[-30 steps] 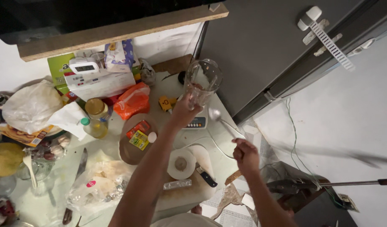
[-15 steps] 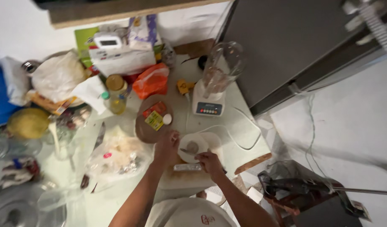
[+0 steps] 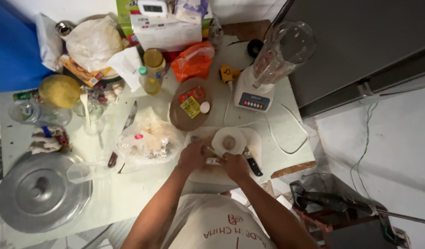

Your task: The person loads chunks of food into a blender jar, pressing the pieces down by hand, then seats the jar on the blender base and operates the blender. Afterwards they unwrap foil-wrapped items on the cutting board and peel and handle the contents by hand.

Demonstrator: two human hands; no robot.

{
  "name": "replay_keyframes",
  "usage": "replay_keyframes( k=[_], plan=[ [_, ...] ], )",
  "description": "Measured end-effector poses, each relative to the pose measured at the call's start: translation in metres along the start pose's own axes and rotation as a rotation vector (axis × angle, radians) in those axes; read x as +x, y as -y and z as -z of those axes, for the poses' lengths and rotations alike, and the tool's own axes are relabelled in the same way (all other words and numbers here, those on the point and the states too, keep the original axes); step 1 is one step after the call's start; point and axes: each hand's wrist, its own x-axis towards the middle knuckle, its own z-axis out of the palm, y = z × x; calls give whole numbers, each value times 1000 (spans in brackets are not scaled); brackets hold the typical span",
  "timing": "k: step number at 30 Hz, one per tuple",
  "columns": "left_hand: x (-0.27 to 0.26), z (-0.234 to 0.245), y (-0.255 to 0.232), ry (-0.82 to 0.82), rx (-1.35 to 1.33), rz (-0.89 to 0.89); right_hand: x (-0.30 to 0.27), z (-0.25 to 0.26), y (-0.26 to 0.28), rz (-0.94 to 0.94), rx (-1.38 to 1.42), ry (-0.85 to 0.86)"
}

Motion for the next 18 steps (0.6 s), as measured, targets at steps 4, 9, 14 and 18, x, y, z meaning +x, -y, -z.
replay_keyframes(
  k=[4, 9, 14, 18],
  plan=[
    [10, -7, 0, 16, 52, -50, -7, 15, 0, -24, -45, -15],
    [59, -16, -58, -103, -580, -267, 15, 52, -25, -224, 143, -144],
    [114, 13, -164, -378, -400, -513, 77, 112, -60, -247, 247, -330],
    [138, 31, -228, -424, -340, -455, 122, 125, -95, -333, 230, -288]
  ],
)
